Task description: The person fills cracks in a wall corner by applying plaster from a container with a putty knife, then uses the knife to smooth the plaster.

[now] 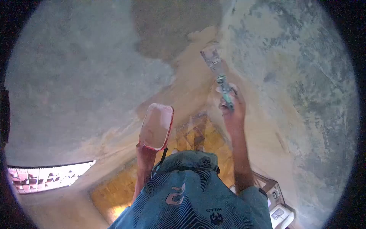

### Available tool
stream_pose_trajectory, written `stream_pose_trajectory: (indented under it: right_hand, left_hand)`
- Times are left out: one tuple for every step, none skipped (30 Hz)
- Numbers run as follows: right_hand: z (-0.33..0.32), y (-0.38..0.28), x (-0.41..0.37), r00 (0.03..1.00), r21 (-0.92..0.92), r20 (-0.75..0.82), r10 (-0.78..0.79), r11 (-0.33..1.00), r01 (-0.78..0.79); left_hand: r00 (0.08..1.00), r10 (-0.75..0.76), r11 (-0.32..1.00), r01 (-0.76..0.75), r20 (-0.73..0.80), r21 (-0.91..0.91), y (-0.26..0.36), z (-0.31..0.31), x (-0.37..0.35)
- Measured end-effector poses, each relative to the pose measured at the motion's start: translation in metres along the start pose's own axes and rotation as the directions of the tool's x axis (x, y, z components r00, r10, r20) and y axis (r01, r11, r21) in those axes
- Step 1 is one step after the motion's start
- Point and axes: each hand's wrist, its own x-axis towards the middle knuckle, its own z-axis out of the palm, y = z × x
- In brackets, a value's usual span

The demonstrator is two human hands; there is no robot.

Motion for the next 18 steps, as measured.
stream_pose_trajectory:
  right_hand:
    - [0.019, 0.018, -0.004, 0.991, -0.058, -0.105, -0.078, 0.996, 0.073]
    - [0.036, 0.033, -0.006, 0.966, -0.123, -0.205, -0.158, 0.983, 0.135]
    - [0.028, 0.017, -0.002, 0.948, -0.221, -0.250, -0.196, 0.965, 0.141]
    - [0.041, 0.029, -0.001, 0.927, -0.272, -0.302, -0.224, 0.952, 0.141]
    - [0.050, 0.036, 0.004, 0.902, -0.333, -0.343, -0.261, 0.932, 0.143]
    - [0.056, 0.045, 0.010, 0.890, -0.376, -0.339, -0.305, 0.911, 0.169]
    - [0.059, 0.058, 0.017, 0.876, -0.413, -0.338, -0.342, 0.891, 0.189]
    - [0.061, 0.070, 0.025, 0.862, -0.450, -0.336, -0.379, 0.869, 0.206]
    - [0.060, 0.083, 0.035, 0.827, -0.541, -0.329, -0.455, 0.809, 0.230]
    - [0.060, 0.093, 0.049, 0.790, -0.628, -0.310, -0.529, 0.738, 0.248]
    - [0.061, 0.102, 0.060, 0.752, -0.707, -0.283, -0.596, 0.659, 0.257]
    - [0.067, 0.106, 0.069, 0.743, -0.729, -0.273, -0.611, 0.635, 0.255]
    - [0.073, 0.108, 0.077, 0.734, -0.751, -0.261, -0.627, 0.609, 0.253]
    - [0.081, 0.113, 0.083, 0.724, -0.772, -0.250, -0.643, 0.584, 0.252]
    - [0.089, 0.120, 0.086, 0.741, -0.770, -0.255, -0.621, 0.594, 0.233]
    - [0.099, 0.128, 0.086, 0.758, -0.768, -0.257, -0.600, 0.603, 0.217]
    - [0.107, 0.136, 0.085, 0.776, -0.766, -0.257, -0.577, 0.611, 0.201]
    - [0.117, 0.142, 0.078, 0.769, -0.778, -0.205, -0.605, 0.578, 0.247]
  left_hand:
    - [1.000, 0.010, 1.000, -0.010, 0.013, -0.004, 0.007, -0.006, -0.001]
    - [1.000, 0.019, 1.000, -0.019, 0.024, -0.009, 0.013, -0.012, -0.002]
    - [1.000, 0.004, 1.000, -0.003, 0.030, -0.022, -0.008, 0.009, -0.005]
    - [1.000, 0.005, 1.000, -0.005, 0.026, 0.008, -0.001, 0.004, -0.008]
    - [1.000, 0.008, 1.000, -0.009, 0.030, 0.024, 0.001, 0.003, -0.006]
    - [1.000, -0.003, 0.998, 0.004, -0.021, 0.065, 0.003, 0.006, -0.006]
    - [0.999, 0.006, 0.996, -0.002, -0.045, 0.087, 0.008, 0.011, -0.008]
    - [0.997, 0.015, 0.994, -0.008, -0.070, 0.107, 0.013, 0.015, -0.011]
    - [0.995, 0.022, 0.992, -0.010, -0.096, 0.125, 0.014, 0.017, -0.014]
    - [0.997, 0.029, 0.998, -0.024, -0.075, 0.066, 0.012, 0.014, -0.017]
    - [0.998, 0.041, 0.990, -0.035, -0.046, 0.140, 0.010, 0.007, -0.019]
    - [0.998, 0.052, 0.976, -0.048, -0.017, 0.214, 0.008, -0.004, -0.019]
    - [0.999, 0.048, 0.975, -0.041, -0.025, 0.217, 0.009, -0.005, -0.019]
    - [0.998, 0.043, 0.975, -0.035, -0.034, 0.219, 0.009, -0.007, -0.019]
    - [0.996, 0.018, 0.988, -0.006, -0.082, 0.151, 0.013, 0.000, -0.023]
    - [0.992, -0.008, 0.997, 0.019, -0.128, 0.080, 0.015, 0.006, -0.025]
    - [0.991, -0.004, 0.997, 0.014, -0.132, 0.075, 0.017, 0.009, -0.027]
    - [0.990, 0.001, 0.997, 0.009, -0.138, 0.071, 0.019, 0.011, -0.030]
